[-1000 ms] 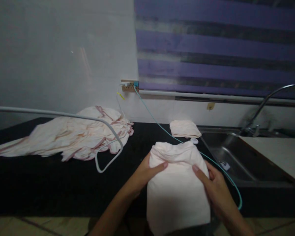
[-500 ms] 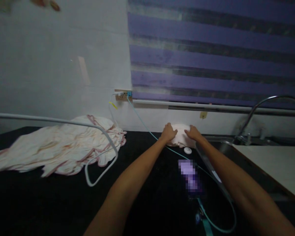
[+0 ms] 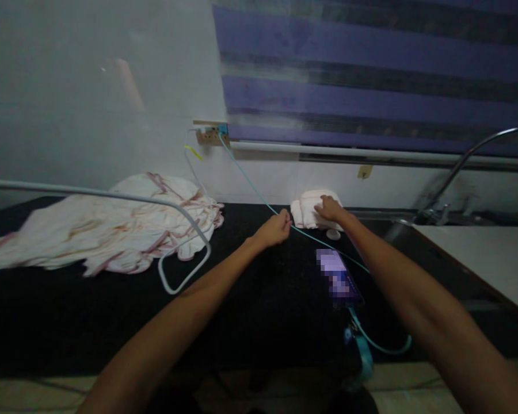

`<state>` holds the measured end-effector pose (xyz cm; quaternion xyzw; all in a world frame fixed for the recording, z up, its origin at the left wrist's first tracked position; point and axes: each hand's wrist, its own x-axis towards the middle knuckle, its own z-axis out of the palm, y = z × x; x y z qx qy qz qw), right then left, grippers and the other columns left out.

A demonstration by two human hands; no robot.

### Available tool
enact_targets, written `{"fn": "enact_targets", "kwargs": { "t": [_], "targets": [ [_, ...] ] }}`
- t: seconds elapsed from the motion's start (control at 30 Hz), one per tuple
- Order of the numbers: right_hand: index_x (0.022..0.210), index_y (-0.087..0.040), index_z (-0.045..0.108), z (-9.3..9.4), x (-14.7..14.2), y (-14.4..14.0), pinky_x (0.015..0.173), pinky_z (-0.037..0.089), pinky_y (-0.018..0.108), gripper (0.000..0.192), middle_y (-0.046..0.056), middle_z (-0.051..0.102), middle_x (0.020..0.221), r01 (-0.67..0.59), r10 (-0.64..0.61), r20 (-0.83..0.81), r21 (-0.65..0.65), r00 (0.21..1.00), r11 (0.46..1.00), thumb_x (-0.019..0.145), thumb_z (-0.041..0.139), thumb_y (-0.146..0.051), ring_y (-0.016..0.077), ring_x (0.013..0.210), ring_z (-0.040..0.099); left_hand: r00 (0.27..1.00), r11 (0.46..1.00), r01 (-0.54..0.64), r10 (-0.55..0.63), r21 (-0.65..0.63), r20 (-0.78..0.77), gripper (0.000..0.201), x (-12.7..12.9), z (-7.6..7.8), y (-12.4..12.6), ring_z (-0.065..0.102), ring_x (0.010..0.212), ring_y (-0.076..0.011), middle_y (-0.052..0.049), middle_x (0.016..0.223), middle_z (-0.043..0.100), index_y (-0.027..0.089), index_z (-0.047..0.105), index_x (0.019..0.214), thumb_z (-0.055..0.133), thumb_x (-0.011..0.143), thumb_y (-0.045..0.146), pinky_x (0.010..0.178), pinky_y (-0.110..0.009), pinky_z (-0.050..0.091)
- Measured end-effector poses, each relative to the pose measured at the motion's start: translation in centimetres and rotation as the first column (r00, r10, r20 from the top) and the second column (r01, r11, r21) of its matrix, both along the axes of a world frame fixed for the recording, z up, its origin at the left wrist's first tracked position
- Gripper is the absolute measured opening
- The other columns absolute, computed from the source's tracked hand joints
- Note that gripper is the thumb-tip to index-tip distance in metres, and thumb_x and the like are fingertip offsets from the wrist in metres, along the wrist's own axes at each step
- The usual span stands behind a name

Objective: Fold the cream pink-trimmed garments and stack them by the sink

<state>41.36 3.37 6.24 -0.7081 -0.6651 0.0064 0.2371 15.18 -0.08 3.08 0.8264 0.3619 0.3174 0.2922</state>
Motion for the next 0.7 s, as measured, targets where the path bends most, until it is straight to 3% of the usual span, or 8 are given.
{"fn": "enact_targets", "kwargs": {
  "t": [0.07, 0.17, 0.23, 0.33, 0.4, 0.53, 0.7],
  "targets": [
    [0.137, -0.002, 0.054, -0.7, -2.7, -1.3, 0.11, 0.039, 0.042, 0.046, 0.027, 0.059, 0.137, 0.015, -0.013, -0.02, 0.091, 1.0, 0.996, 0.097, 0.048, -0.025, 0.0334, 0.13, 0.054, 0.999, 0.998, -0.025, 0.026, -0.058, 0.019, 0.015, -2.0, -1.4, -0.3, 0.044, 0.045, -0.0135, 0.002, 0.06, 0.053, 0.022, 0.044, 0.093, 0.053, 0.095, 0.034, 0.051, -0.029, 0.033],
    [0.127, -0.01, 0.059, -3.2, -8.9, -3.8, 0.106, 0.042, 0.04, 0.037, 0.022, 0.062, 0.129, -0.013, 0.029, -0.07, 0.224, 0.997, 0.975, 0.1, 0.038, -0.025, 0.0291, 0.122, 0.056, 0.995, 0.991, -0.063, 0.073, -0.12, 0.073, 0.025, -4.8, -3.4, -1.0, 0.044, 0.05, -0.0123, 0.002, 0.064, 0.054, 0.023, 0.041, 0.09, 0.053, 0.095, 0.043, 0.051, -0.025, 0.032],
    [0.113, -0.014, 0.063, -5.4, -13.3, -5.5, 0.099, 0.045, 0.038, 0.03, 0.018, 0.066, 0.116, -0.041, 0.144, -0.259, 0.367, 0.955, 0.929, 0.098, 0.04, -0.024, 0.0264, 0.109, 0.059, 0.989, 0.987, -0.082, 0.098, -0.138, 0.113, 0.032, -6.3, -4.3, -1.8, 0.042, 0.052, -0.0115, 0.003, 0.067, 0.054, 0.023, 0.04, 0.091, 0.047, 0.097, 0.053, 0.052, -0.024, 0.031],
    [0.097, -0.018, 0.064, -8.1, -18.0, -7.5, 0.088, 0.047, 0.033, 0.022, 0.012, 0.068, 0.098, -0.08, 0.247, -0.451, 0.358, 0.858, 0.93, 0.095, 0.044, -0.024, 0.0222, 0.091, 0.061, 0.984, 0.988, -0.085, 0.104, -0.127, 0.143, 0.037, -8.0, -4.5, -3.0, 0.04, 0.055, -0.0115, 0.004, 0.069, 0.052, 0.023, 0.039, 0.093, 0.036, 0.101, 0.059, 0.056, -0.024, 0.033],
    [0.09, -0.019, 0.065, -9.0, -19.2, -8.4, 0.083, 0.047, 0.03, 0.02, 0.008, 0.069, 0.09, -0.112, 0.273, -0.485, 0.335, 0.831, 0.936, 0.094, 0.047, -0.025, 0.0198, 0.084, 0.062, 0.987, 0.992, -0.071, 0.086, -0.108, 0.138, 0.038, -8.7, -4.1, -3.6, 0.043, 0.06, -0.0125, 0.003, 0.069, 0.052, 0.023, 0.039, 0.091, 0.031, 0.103, 0.058, 0.062, -0.026, 0.037],
    [0.079, -0.02, 0.068, -9.2, -18.5, -9.2, 0.074, 0.046, 0.028, 0.022, 0.002, 0.068, 0.075, -0.166, 0.302, -0.511, 0.295, 0.805, 0.941, 0.092, 0.051, -0.026, 0.0172, 0.072, 0.06, 0.994, 0.995, -0.041, 0.05, -0.092, 0.101, 0.037, -9.1, -3.5, -4.1, 0.048, 0.066, -0.0147, 0.002, 0.07, 0.054, 0.023, 0.042, 0.087, 0.032, 0.105, 0.053, 0.07, -0.029, 0.039],
    [0.077, -0.019, 0.07, -9.0, -18.1, -9.3, 0.072, 0.045, 0.026, 0.021, 0.001, 0.071, 0.076, -0.243, 0.349, -0.505, 0.266, 0.79, 0.933, 0.091, 0.054, -0.023, 0.016, 0.072, 0.061, 0.997, 0.991, 0.007, 0.003, -0.136, 0.072, 0.042, -9.1, -3.9, -3.8, 0.045, 0.06, -0.0142, 0.002, 0.068, 0.052, 0.022, 0.043, 0.084, 0.033, 0.103, 0.058, 0.066, -0.03, 0.038]
  ]
}}
